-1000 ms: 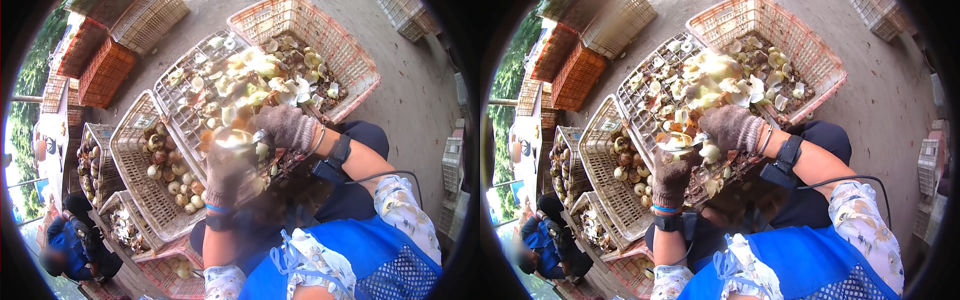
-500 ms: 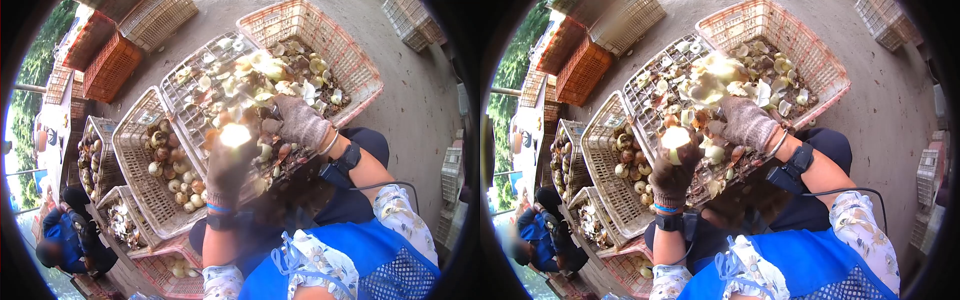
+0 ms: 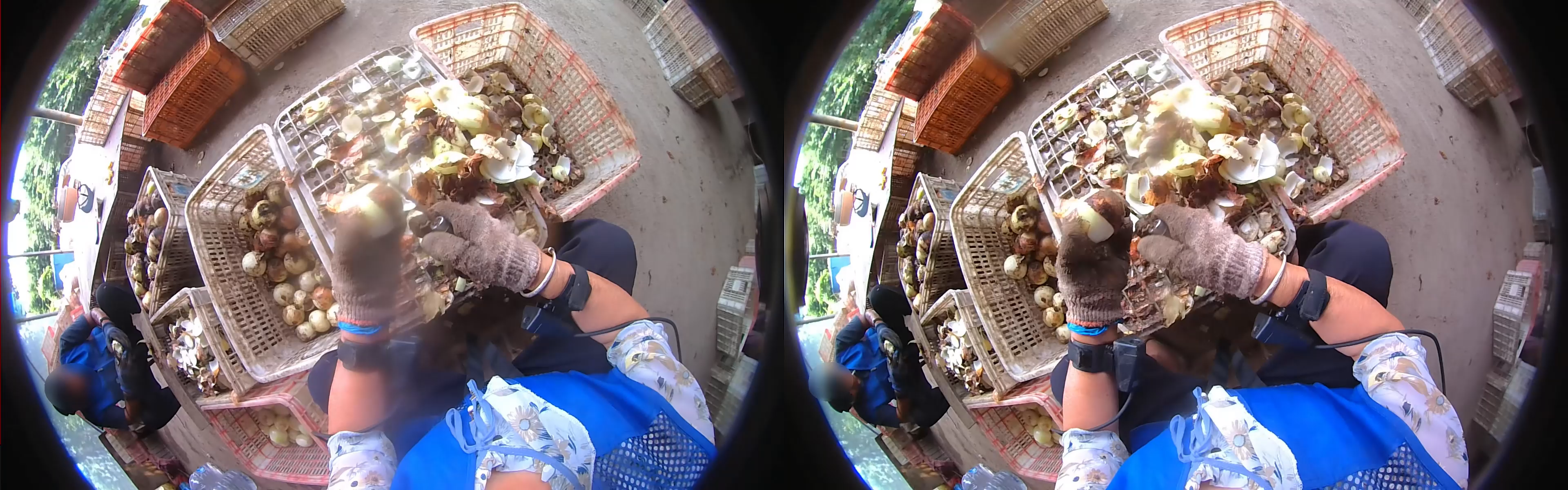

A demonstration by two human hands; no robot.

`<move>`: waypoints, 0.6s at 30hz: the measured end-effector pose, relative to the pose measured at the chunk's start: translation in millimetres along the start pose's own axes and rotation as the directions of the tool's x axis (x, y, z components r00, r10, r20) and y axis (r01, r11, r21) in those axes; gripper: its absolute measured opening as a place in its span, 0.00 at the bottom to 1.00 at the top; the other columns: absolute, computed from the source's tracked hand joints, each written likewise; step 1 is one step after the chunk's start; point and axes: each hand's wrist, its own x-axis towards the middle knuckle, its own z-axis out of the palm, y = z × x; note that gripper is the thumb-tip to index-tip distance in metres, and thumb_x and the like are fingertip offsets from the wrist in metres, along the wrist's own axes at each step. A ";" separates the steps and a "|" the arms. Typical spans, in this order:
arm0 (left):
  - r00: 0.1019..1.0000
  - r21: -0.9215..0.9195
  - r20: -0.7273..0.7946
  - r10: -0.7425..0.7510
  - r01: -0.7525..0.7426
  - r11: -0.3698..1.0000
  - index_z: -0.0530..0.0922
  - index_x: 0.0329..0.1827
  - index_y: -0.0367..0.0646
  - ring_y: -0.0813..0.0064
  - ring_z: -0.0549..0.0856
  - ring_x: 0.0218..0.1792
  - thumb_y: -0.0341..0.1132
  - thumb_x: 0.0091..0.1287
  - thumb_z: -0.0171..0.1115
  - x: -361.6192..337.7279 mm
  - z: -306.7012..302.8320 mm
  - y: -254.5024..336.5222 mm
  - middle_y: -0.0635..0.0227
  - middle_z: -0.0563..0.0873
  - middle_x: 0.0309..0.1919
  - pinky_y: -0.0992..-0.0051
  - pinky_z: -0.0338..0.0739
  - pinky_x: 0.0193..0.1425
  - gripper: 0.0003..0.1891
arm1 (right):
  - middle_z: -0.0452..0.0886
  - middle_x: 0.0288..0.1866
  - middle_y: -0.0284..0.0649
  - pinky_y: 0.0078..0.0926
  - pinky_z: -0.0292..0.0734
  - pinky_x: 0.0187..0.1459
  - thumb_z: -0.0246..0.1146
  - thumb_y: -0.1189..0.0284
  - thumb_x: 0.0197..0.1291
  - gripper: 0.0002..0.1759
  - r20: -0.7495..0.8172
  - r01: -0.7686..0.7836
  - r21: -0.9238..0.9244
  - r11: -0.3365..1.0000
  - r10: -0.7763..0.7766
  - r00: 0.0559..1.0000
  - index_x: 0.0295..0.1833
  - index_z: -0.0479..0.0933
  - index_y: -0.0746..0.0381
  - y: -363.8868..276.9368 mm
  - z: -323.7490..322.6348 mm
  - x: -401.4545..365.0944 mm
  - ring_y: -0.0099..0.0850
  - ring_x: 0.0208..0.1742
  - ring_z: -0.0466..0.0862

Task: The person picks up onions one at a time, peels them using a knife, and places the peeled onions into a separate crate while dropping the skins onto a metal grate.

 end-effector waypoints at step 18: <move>0.995 -0.219 -0.009 -0.099 0.094 0.971 0.67 0.68 0.34 0.67 0.83 0.57 0.19 0.58 0.63 -3.3 15.2 60.3 0.58 0.83 0.57 0.67 0.77 0.64 0.31 | 0.83 0.36 0.58 0.43 0.79 0.42 0.65 0.61 0.61 0.20 0.131 0.051 -0.189 0.981 -0.026 0.991 0.49 0.77 0.67 16.1 -0.2 -3.2 0.54 0.41 0.84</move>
